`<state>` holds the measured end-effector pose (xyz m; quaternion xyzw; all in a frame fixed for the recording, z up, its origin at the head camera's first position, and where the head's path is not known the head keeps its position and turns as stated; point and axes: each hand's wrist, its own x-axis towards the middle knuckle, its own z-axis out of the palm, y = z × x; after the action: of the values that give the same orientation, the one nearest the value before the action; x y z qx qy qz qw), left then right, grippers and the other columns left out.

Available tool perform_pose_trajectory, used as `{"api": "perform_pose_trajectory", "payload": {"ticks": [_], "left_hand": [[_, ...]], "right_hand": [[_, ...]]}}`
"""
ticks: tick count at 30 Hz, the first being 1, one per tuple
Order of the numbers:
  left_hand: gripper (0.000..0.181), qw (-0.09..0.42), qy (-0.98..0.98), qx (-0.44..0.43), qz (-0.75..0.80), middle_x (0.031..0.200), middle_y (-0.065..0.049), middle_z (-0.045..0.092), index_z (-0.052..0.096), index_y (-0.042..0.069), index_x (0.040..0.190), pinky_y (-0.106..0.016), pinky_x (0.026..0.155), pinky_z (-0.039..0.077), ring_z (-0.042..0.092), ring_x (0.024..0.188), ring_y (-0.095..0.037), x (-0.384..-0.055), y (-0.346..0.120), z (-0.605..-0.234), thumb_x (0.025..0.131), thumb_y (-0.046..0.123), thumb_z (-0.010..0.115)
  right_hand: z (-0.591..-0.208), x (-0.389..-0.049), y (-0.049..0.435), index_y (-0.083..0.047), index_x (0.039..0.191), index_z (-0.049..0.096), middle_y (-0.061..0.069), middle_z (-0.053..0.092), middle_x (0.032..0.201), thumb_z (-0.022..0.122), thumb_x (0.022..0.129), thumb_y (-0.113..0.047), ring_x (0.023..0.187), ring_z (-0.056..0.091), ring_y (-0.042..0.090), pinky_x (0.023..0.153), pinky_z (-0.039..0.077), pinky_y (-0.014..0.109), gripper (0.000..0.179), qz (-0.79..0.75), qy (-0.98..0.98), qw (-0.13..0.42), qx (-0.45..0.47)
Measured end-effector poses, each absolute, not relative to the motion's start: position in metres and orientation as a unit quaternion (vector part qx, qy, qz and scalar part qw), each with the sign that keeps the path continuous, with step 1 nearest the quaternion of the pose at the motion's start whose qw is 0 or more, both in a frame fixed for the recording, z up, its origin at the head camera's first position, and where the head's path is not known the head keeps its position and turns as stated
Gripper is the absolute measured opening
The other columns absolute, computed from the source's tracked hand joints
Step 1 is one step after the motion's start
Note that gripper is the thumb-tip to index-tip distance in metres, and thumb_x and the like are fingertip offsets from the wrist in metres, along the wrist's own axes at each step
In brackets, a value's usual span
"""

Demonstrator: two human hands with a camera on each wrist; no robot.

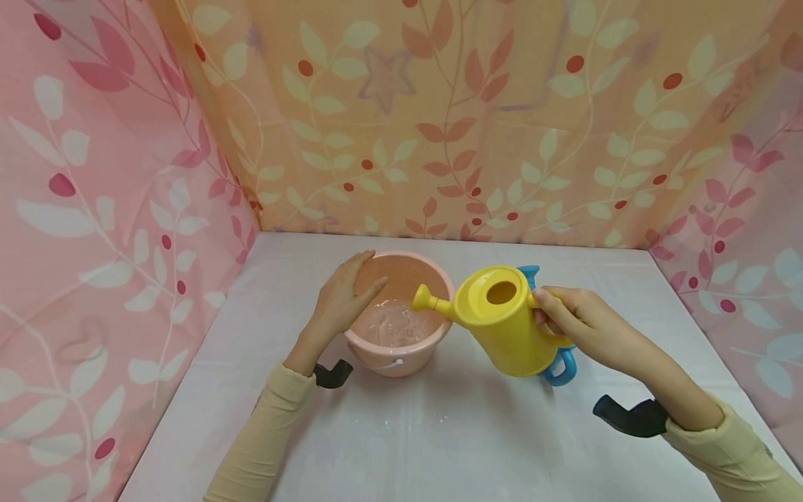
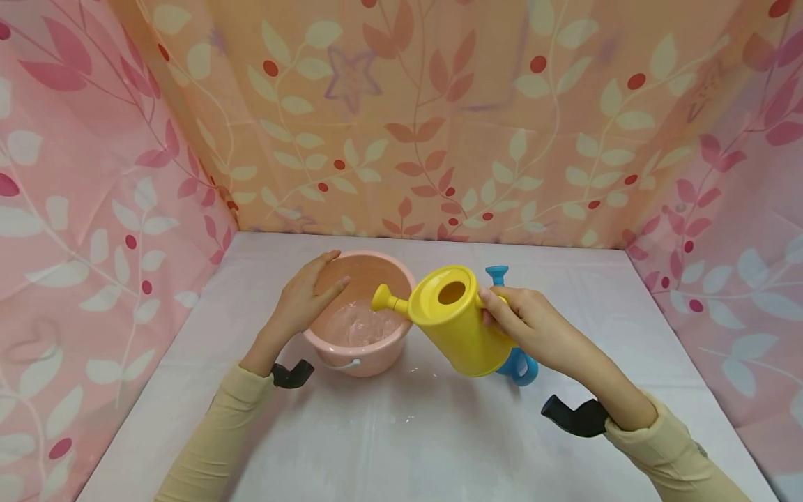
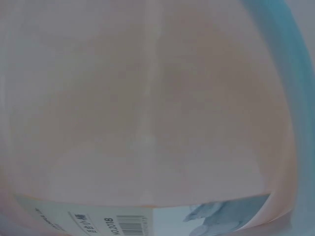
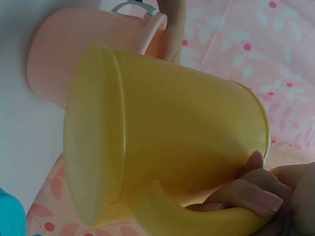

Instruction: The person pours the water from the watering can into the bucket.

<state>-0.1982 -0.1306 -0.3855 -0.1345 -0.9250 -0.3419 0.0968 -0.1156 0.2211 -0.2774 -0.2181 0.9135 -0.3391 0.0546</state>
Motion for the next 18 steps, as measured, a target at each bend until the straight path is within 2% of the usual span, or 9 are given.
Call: {"api": "perform_pose_trajectory", "payload": {"ticks": [18], "left_hand": [[0.062, 0.103, -0.923, -0.138, -0.343, 0.146, -0.007, 0.037, 0.037, 0.019, 0.142, -0.052, 0.105, 0.031, 0.033, 0.135, -0.026, -0.1992, -0.1306, -0.3871, 0.090, 0.050, 0.052]], "right_hand": [[-0.2778, -0.1165, 0.2219, -0.012, 0.080, 0.053, 0.000, 0.042, 0.061, 0.037, 0.101, -0.024, 0.063, 0.049, 0.018, 0.054, 0.040, 0.026, 0.029, -0.337, 0.911, 0.048, -0.231]]}}
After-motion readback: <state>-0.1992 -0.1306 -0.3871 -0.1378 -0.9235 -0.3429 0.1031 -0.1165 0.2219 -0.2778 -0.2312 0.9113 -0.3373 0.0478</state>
